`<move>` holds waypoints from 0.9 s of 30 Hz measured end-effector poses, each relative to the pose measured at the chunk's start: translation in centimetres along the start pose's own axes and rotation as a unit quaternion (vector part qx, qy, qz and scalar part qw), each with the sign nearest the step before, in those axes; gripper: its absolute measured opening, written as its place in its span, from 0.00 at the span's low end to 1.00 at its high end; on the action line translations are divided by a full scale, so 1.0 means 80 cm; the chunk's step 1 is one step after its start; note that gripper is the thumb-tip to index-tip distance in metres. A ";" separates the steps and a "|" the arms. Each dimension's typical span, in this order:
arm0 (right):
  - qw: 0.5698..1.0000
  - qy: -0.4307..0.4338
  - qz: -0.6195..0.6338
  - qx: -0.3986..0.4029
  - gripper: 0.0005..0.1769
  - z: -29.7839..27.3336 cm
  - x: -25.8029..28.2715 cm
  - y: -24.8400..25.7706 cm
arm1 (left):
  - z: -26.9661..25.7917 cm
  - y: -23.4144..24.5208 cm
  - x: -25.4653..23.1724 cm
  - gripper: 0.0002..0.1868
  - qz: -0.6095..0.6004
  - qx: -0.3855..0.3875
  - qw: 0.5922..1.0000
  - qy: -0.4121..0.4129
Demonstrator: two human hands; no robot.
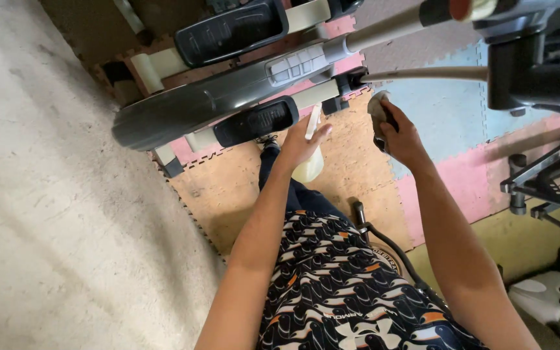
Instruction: Wiping down a cross-trainer machine with a spray bottle and a cloth.
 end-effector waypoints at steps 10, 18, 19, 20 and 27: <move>0.993 0.100 -0.063 0.005 0.30 0.139 -0.035 -0.019 | 0.157 -0.032 0.094 0.25 -0.024 0.038 0.991 0.128; 0.967 0.152 -0.195 0.060 0.29 0.262 -0.024 -0.086 | 0.250 -0.065 0.158 0.31 -0.024 0.027 0.988 0.149; 0.965 0.153 -0.202 0.069 0.29 0.285 -0.031 -0.098 | 0.253 -0.068 0.173 0.31 -0.032 0.021 0.987 0.155; 0.937 0.221 -0.263 0.063 0.28 0.302 -0.023 -0.114 | 0.259 -0.062 0.176 0.33 -0.041 -0.024 0.994 0.102; 0.692 0.433 -0.573 0.071 0.32 0.480 -0.094 -0.197 | 0.271 -0.070 0.235 0.38 -0.072 -0.113 0.988 0.081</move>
Point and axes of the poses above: each hand's wrist, its own z-axis towards the middle knuckle, its own y-axis out of the back of the hand, x = y × z, the point moved 10 cm from there along z, towards the middle knuckle, and after that the axes turned 9 degrees about z, right-handed, at the moved point
